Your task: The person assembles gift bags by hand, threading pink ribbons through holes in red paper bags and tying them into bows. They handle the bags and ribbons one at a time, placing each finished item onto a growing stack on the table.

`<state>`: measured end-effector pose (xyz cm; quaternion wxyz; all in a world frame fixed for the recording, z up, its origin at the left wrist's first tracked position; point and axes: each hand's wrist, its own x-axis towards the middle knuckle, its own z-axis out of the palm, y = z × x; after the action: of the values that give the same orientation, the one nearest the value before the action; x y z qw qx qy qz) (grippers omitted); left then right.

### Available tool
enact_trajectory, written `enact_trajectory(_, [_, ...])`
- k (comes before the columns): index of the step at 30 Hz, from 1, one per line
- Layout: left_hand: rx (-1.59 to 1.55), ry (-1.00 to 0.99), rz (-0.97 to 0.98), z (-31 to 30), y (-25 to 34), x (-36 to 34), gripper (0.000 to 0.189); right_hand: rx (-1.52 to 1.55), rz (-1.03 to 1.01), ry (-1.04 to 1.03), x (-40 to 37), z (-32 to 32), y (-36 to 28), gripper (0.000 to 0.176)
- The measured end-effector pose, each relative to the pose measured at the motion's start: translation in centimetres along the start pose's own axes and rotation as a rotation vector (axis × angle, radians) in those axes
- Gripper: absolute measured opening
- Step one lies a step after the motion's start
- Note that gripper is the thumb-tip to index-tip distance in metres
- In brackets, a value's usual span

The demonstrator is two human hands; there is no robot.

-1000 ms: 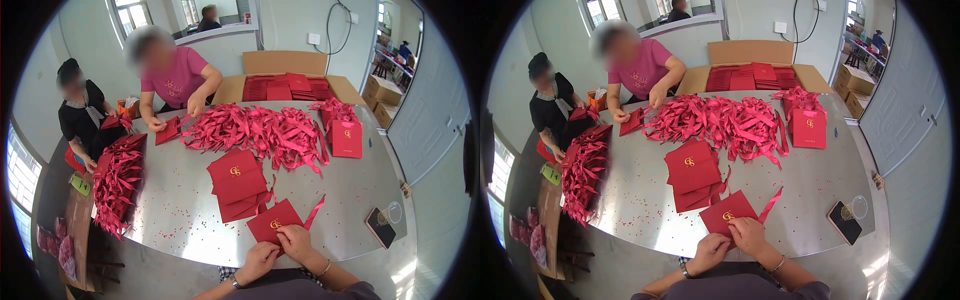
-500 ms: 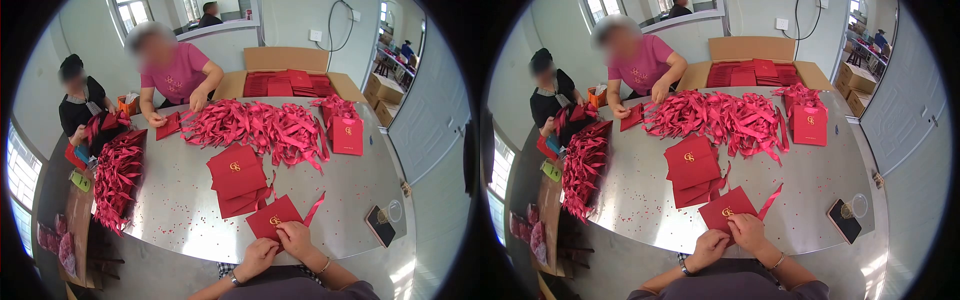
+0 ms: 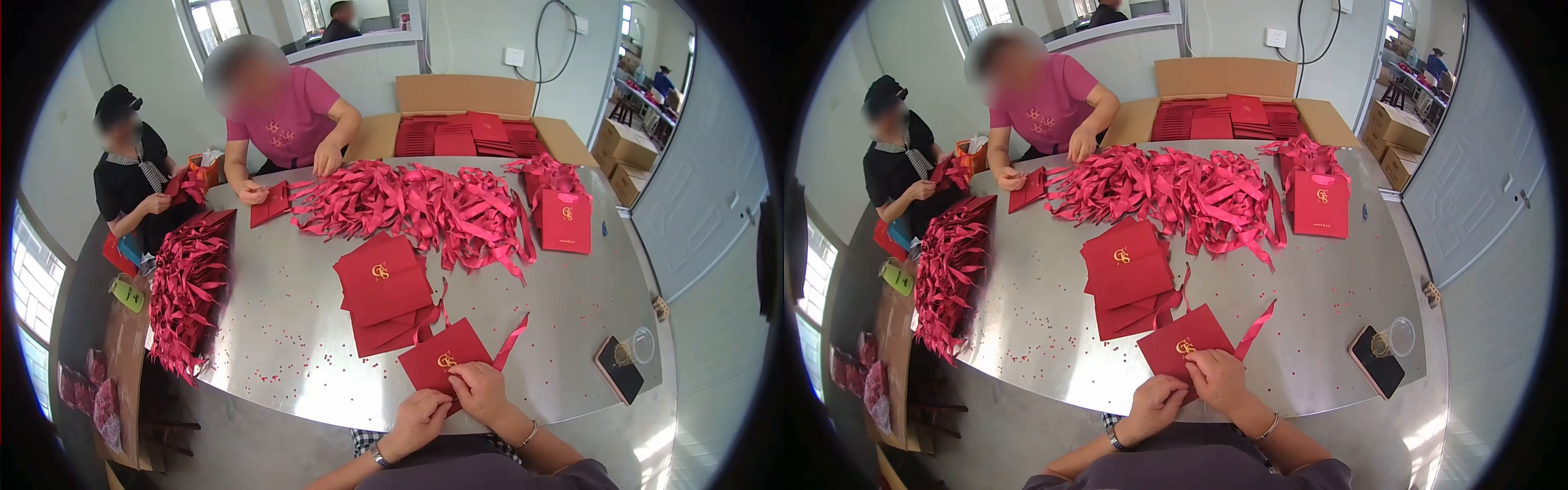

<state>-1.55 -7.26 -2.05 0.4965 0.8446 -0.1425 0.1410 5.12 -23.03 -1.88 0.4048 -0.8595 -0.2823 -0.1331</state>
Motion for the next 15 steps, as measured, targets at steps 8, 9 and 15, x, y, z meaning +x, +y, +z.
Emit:
enact_trajectory(8, [-0.011, -0.003, -0.025, -0.05, 0.14, -0.01, 0.009, -0.008, 0.006, -0.008, 0.02, 0.05, -0.06, 0.013])
enact_trajectory(9, [-0.004, -0.006, -0.023, -0.08, 0.17, 0.03, 0.009, -0.005, 0.007, -0.014, 0.02, 0.04, -0.08, 0.013])
enact_trajectory(15, [0.02, 0.019, 0.004, 0.07, -0.03, 0.2, 0.009, 0.02, 0.003, -0.007, 0.13, 0.18, 0.11, 0.012])
